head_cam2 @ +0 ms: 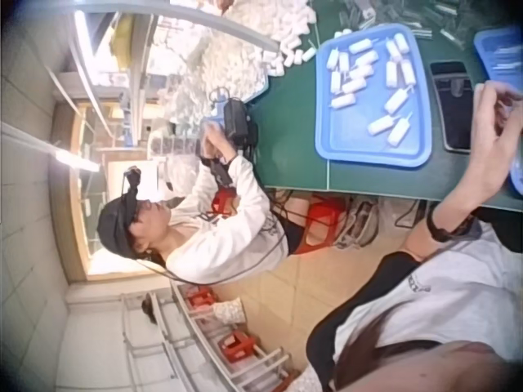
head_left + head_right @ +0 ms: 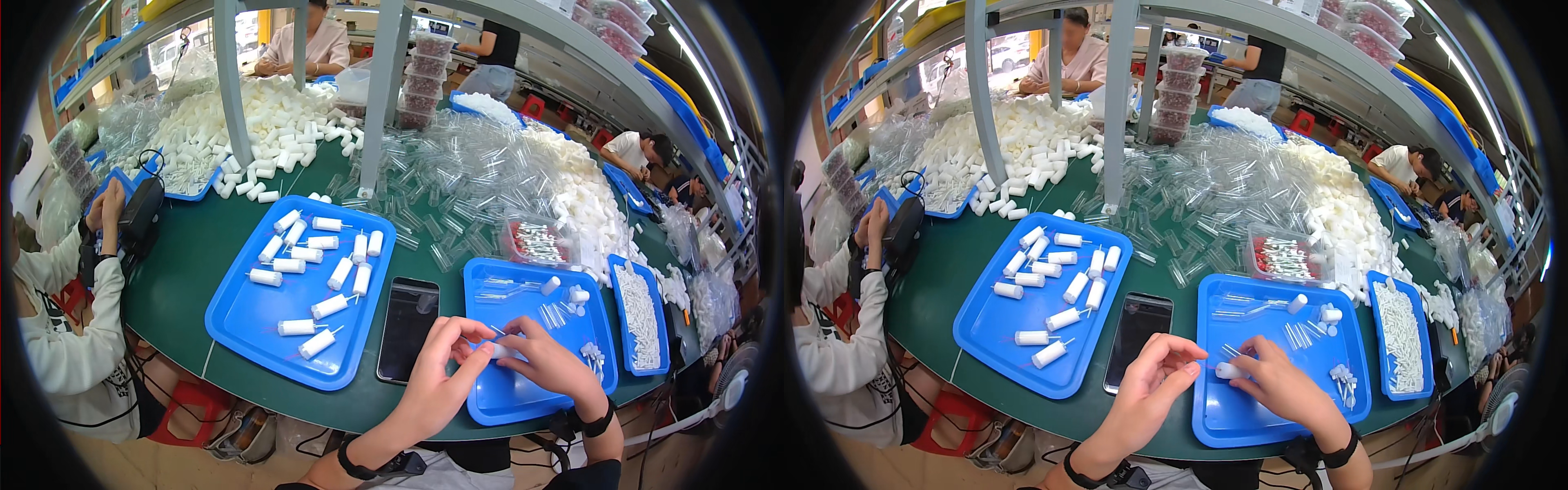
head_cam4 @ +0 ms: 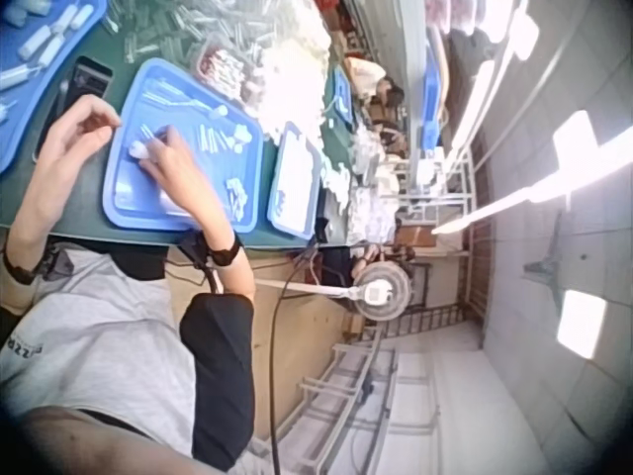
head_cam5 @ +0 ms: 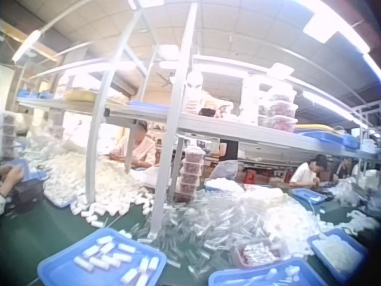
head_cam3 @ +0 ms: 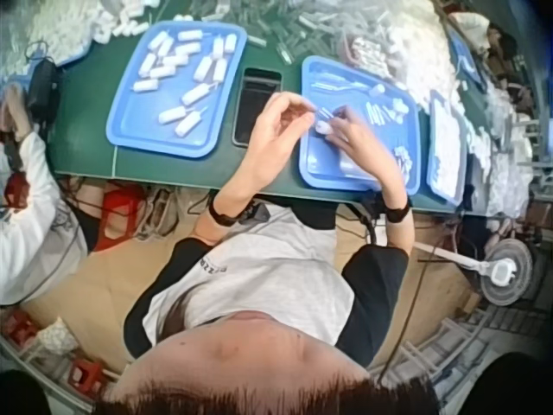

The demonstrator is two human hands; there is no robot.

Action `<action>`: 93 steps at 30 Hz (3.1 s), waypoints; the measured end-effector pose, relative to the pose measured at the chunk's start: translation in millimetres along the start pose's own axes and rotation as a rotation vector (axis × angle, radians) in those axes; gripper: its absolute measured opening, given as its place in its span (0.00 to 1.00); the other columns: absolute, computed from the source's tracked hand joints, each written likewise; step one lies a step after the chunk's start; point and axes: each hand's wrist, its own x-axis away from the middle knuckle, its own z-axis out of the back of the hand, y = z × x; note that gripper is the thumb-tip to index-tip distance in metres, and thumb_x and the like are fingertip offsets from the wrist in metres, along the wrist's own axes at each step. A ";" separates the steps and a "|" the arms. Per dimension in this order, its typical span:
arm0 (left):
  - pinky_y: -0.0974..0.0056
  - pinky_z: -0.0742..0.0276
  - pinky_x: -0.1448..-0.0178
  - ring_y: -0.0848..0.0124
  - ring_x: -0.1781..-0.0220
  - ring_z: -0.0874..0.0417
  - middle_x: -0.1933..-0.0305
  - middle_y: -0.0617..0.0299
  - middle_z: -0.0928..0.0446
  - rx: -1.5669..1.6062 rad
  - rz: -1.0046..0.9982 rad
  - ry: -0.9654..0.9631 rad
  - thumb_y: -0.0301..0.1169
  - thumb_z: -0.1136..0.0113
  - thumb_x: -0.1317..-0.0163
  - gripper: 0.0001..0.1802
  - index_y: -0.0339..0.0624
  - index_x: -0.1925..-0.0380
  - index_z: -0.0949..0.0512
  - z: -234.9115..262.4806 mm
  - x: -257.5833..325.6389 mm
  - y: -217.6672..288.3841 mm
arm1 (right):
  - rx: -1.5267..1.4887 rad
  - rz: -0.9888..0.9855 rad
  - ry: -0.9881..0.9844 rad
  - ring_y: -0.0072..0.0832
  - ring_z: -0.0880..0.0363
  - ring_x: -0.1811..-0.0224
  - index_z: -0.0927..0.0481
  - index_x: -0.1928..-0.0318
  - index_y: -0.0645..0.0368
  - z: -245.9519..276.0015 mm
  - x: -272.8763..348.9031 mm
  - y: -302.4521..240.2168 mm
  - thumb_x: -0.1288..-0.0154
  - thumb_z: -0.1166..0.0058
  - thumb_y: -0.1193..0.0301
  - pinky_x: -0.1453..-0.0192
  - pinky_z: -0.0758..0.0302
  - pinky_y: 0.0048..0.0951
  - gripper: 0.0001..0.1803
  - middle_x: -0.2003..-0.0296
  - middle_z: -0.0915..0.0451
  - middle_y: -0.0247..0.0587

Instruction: Assembling small white plastic components with internal pins on a factory workbench.

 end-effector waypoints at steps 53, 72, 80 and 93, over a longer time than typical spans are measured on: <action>0.57 0.27 0.61 0.54 0.65 0.23 0.66 0.53 0.27 -0.813 -0.396 -0.286 0.28 0.36 0.48 0.17 0.34 0.61 0.30 -15.5 12.9 15.5 | -0.705 0.173 0.545 0.25 0.24 0.62 0.18 0.61 0.63 -8.1 29.6 -45.4 0.57 0.30 0.82 0.58 0.27 0.24 0.18 0.64 0.22 0.43; 0.53 0.24 0.65 0.44 0.65 0.22 0.65 0.43 0.25 -0.379 -0.184 -0.309 0.29 0.41 0.39 0.14 0.34 0.60 0.35 -28.2 22.6 13.2 | -0.994 0.124 0.678 0.32 0.24 0.57 0.22 0.61 0.66 -16.0 40.2 -56.5 0.50 0.34 0.76 0.50 0.29 0.32 0.15 0.63 0.22 0.46; 0.54 0.24 0.66 0.45 0.65 0.20 0.64 0.41 0.24 -0.419 -0.141 -0.327 0.30 0.42 0.39 0.24 0.32 0.46 0.36 -27.2 23.7 -0.8 | -1.047 0.120 0.582 0.30 0.30 0.51 0.21 0.60 0.68 -31.3 33.3 -47.9 0.48 0.37 0.75 0.45 0.32 0.30 0.14 0.55 0.31 0.45; 0.76 0.35 0.66 0.80 0.71 0.33 0.65 0.64 0.35 0.463 0.448 -0.532 0.42 0.67 0.25 0.21 0.37 0.44 0.37 -7.3 14.7 17.4 | -1.059 0.150 0.503 0.36 0.29 0.43 0.27 0.46 0.71 -23.6 28.9 -64.1 0.39 0.49 0.80 0.39 0.34 0.37 0.19 0.46 0.29 0.54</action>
